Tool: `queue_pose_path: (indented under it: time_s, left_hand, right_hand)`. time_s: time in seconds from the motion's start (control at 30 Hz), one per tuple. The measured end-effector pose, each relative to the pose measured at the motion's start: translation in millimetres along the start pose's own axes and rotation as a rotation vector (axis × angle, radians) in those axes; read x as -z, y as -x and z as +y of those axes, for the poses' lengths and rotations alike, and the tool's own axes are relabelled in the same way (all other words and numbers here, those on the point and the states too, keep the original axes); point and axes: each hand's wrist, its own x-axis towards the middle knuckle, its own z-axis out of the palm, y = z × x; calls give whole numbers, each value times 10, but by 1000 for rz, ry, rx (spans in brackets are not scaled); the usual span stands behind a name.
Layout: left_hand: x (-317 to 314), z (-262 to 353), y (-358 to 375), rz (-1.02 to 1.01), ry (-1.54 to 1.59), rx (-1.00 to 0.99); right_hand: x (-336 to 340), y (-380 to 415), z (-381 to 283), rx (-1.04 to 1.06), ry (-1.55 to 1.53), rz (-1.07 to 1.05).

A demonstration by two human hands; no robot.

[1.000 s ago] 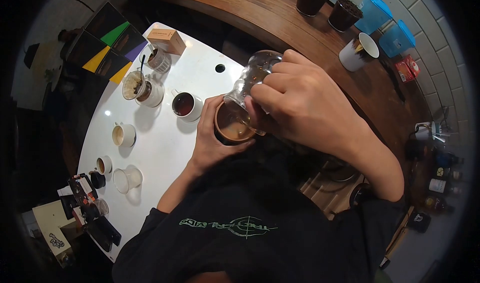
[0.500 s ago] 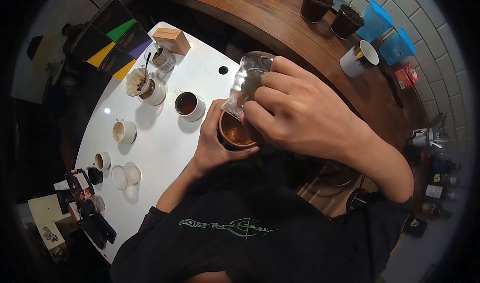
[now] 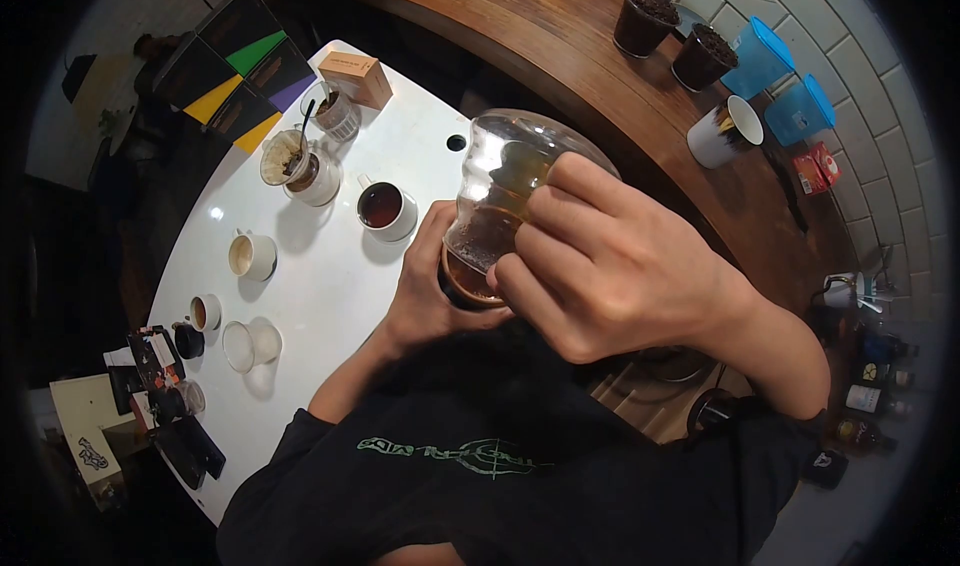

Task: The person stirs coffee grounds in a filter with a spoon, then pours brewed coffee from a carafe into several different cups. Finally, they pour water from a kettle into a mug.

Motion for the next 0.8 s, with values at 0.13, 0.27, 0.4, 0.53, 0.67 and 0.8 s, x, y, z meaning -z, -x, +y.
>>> queue_pose_path:
  time_s: [0.13,0.27,0.4,0.53,0.67,0.8]
  left_hand:
    - [17,28,-12,-5,-26,-20]
    - [35,41,-25,1,9,-28]
    - [47,52,-38,18,-13,-63]
    - [71,54,-38,6,-63,-76]
    - [101,76,-52,7,-33,-62]
    - [144,61,-50,13,-60,-61]
  right_hand:
    - [51,14,-20,56,16,-29]
    - [46,23,-33,234,94,48]
    - [67,8,-38,395,162,18]
    - [85,2,-18,522,268,47]
    - [-53,75,40,453,226,205]
    - [-29,87,-34,88,116,261]
